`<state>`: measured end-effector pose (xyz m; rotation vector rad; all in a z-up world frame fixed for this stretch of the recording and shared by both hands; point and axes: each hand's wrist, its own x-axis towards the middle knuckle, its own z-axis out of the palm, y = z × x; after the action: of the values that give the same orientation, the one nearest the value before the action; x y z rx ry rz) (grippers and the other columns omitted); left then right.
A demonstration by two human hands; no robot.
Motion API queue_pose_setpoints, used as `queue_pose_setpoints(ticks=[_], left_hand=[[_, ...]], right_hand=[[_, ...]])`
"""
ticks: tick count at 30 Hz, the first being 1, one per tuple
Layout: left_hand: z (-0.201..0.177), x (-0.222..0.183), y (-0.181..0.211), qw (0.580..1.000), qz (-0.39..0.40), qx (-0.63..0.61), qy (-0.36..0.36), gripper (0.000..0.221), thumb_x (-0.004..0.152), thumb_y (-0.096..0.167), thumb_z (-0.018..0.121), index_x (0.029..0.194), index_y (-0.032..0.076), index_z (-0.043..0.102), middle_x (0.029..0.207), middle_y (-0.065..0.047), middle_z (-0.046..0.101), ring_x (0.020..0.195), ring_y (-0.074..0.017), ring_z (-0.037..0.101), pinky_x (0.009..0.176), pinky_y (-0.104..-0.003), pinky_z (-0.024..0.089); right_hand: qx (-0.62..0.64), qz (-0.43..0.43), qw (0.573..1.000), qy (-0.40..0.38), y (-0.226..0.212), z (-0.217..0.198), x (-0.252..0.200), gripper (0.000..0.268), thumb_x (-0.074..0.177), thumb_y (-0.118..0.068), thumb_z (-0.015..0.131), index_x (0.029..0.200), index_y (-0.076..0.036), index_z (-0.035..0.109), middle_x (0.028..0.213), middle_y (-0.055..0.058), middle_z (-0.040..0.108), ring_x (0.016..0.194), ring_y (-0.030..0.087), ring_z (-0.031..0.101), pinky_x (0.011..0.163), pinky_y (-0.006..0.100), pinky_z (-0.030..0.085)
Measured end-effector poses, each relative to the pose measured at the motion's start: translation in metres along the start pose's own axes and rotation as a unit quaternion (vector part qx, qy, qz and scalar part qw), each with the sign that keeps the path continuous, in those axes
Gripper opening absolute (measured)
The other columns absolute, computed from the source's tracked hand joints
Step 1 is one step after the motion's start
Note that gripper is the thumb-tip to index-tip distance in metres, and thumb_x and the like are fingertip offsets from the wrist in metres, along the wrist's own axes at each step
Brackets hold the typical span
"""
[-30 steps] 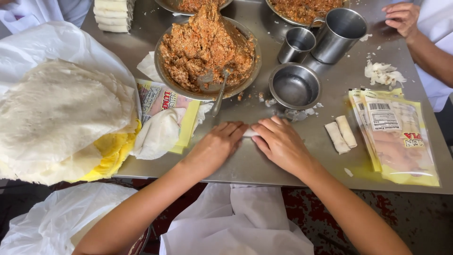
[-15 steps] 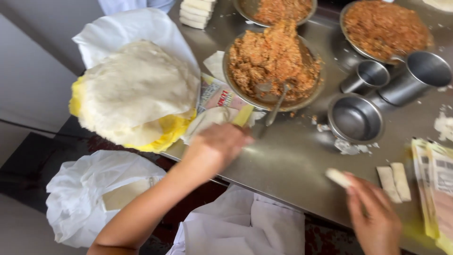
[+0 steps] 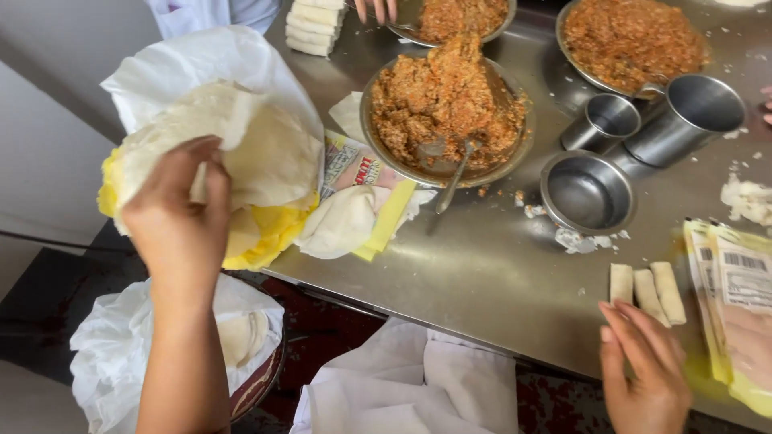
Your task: The person prepares lumpia by separating thin wrappers from a stack, spreading meat filling onto a wrapper with a fork, rolling the wrapper around the filling, and placing the finished rolls into a package.
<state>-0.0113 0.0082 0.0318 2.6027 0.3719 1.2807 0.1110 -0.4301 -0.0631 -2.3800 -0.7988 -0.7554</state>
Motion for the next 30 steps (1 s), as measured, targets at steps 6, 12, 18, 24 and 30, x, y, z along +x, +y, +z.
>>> queue_pose_setpoints(ticks=[6,12,18,24,30], left_hand=[[0.002,0.001,0.048,0.988,-0.024,-0.151,0.013,0.015,0.098,-0.009,0.056,0.098,-0.007,0.070,0.105,-0.019,0.072,0.097,-0.0254,0.069,0.082,-0.032,0.056],[0.060,-0.030,0.090,0.858,-0.170,-0.455,-0.167,0.022,0.099,0.030,0.051,0.099,0.012,0.063,0.096,0.002,0.063,0.087,-0.0092,0.056,0.078,-0.023,0.042],[0.102,-0.068,0.100,0.628,-0.303,-0.648,-0.305,0.041,0.089,0.033,0.061,0.121,0.007,0.055,0.116,-0.006,0.062,0.106,-0.0151,0.060,0.090,-0.031,0.051],[0.167,-0.134,0.075,0.627,-0.367,-0.633,-0.268,0.028,0.101,0.019,0.051,0.112,0.000,0.069,0.077,-0.008,0.072,0.069,-0.0121,0.069,0.062,-0.031,0.060],[0.094,-0.075,0.082,0.721,-0.299,-0.562,-0.274,0.025,0.097,0.018,0.056,0.109,0.003,0.072,0.081,-0.009,0.073,0.075,-0.0122,0.060,0.069,-0.035,0.060]], right_hand=[[0.181,0.030,0.974,-0.131,-0.034,0.020,0.018,0.034,0.093,-0.008,0.054,0.126,-0.008,0.061,0.129,0.012,0.063,0.120,0.023,0.058,0.107,0.033,0.048],[0.516,0.177,0.807,-0.226,-0.065,0.066,0.032,0.087,0.085,-0.035,0.059,0.152,-0.006,0.014,0.161,0.011,0.019,0.128,0.031,0.051,0.109,0.041,0.039],[0.650,0.405,0.634,-0.105,-0.038,0.075,0.033,0.028,0.090,-0.018,0.063,0.113,-0.002,0.065,0.093,0.012,0.071,0.083,0.027,0.069,0.068,0.039,0.058],[0.590,0.378,0.713,0.008,-0.011,0.077,0.032,0.015,0.099,-0.017,0.060,0.098,-0.004,0.068,0.083,0.011,0.070,0.074,0.020,0.070,0.069,0.036,0.061],[0.531,0.347,0.766,0.102,-0.041,0.052,0.064,0.014,0.103,-0.014,0.058,0.103,-0.006,0.069,0.094,0.010,0.070,0.092,0.016,0.068,0.090,0.041,0.059]])
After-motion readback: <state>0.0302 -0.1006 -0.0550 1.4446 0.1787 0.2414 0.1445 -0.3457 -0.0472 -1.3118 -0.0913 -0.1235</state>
